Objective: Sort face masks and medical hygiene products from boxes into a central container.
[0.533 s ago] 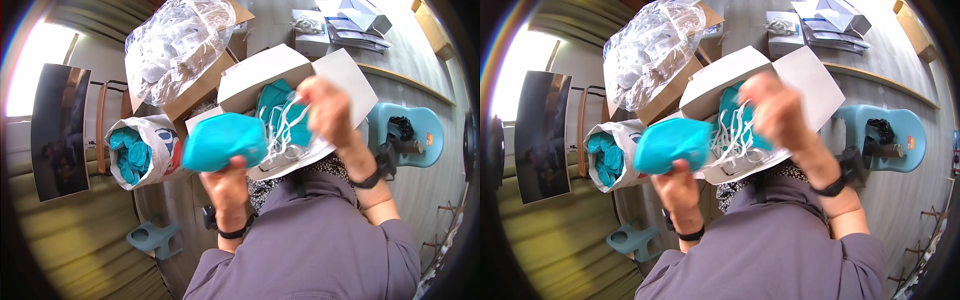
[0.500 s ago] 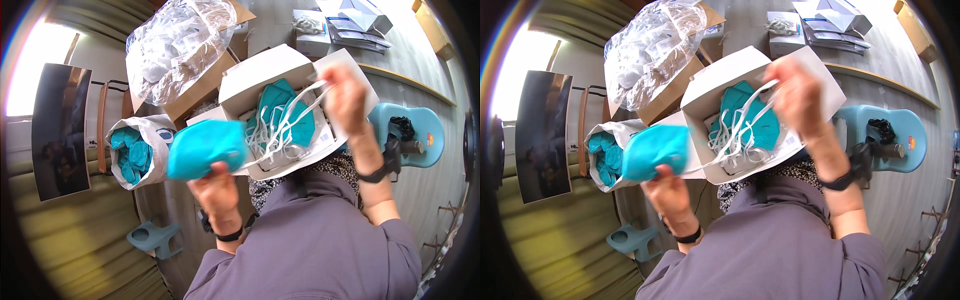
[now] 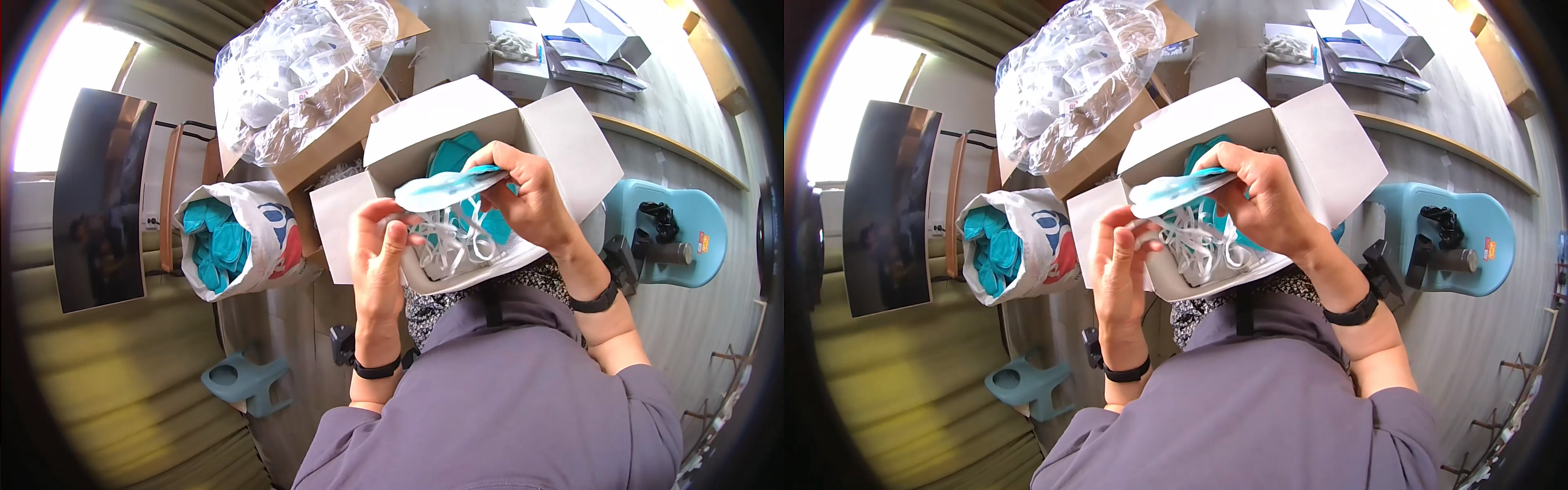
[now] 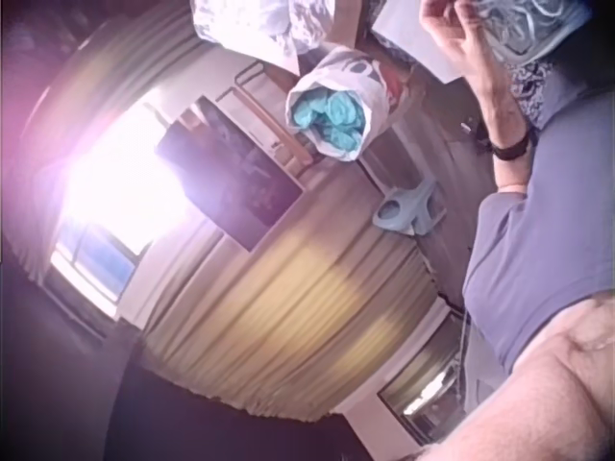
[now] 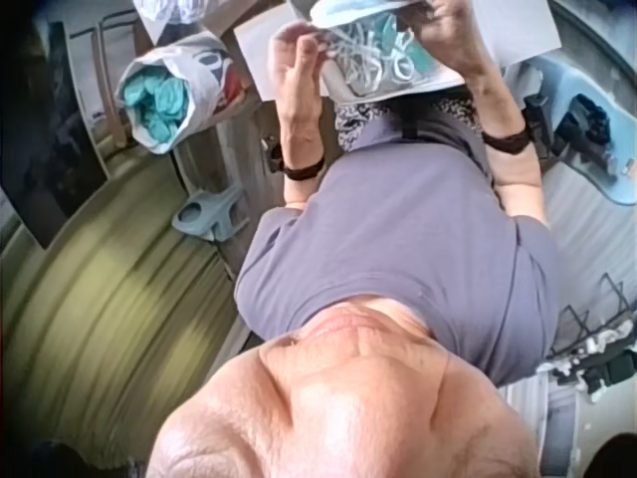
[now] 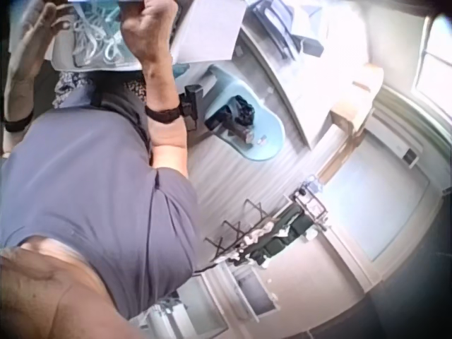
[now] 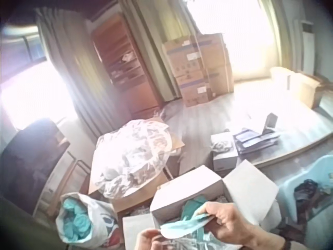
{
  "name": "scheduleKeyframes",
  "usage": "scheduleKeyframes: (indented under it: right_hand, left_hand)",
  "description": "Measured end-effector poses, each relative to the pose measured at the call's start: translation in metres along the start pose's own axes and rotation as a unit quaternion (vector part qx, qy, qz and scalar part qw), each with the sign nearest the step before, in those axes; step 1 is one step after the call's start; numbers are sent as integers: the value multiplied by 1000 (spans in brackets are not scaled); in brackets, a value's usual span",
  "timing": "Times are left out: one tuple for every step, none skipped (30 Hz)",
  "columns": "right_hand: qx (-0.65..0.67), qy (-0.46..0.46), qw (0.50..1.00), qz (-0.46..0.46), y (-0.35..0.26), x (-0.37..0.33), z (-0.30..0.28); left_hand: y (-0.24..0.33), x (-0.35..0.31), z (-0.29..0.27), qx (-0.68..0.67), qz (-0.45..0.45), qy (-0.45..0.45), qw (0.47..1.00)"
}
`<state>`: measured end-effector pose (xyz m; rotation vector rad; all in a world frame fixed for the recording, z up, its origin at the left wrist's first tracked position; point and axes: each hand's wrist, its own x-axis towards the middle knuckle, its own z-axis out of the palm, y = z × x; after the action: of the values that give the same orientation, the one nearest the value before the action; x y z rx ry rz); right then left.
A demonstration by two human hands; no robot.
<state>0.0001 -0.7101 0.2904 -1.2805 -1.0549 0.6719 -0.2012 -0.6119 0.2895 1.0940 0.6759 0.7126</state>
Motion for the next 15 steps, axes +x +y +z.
scheduleKeyframes:
  right_hand:
    - [9,-5,999,36,-2,1,-2]
    - [18,-11,997,75,-4,0,-4]
    - [28,-18,993,114,-5,0,-5]
    - [32,-26,989,139,-7,1,-5]
    - [44,-34,989,137,-6,1,-5]
    - [57,-41,988,136,-4,0,-3]
    - [69,-48,987,134,-2,0,-2]
    - [58,-53,989,129,-1,0,-1]
    - [46,-57,989,124,0,0,0]
    - [35,-61,990,120,1,0,1]
    - [32,-52,992,111,3,-1,3]
    - [28,-42,993,102,4,-2,5]
    - [25,-32,995,93,5,-2,8]
    - [58,54,993,83,-1,-2,16]
    - [12,103,994,46,-2,-4,16]
  left_hand:
    - [-6,4,-5,119,102,23,987]
    - [-2,6,-4,249,170,36,953]
    - [2,7,-2,374,233,48,896]
    - [1,9,-4,361,211,14,908]
    - [3,11,-1,347,191,-18,918]
    - [6,9,6,323,177,-37,929]
    - [10,10,11,351,212,-78,909]
    - [14,7,16,298,179,-80,934]
    - [15,5,19,244,145,-82,955]
    - [14,6,20,273,157,-73,946]
    - [11,7,20,301,169,-62,937]
    - [8,8,19,328,181,-52,926]
    - [5,10,19,357,201,-37,912]
    - [3,12,21,384,222,-21,896]
    - [1,14,22,411,242,-5,879]
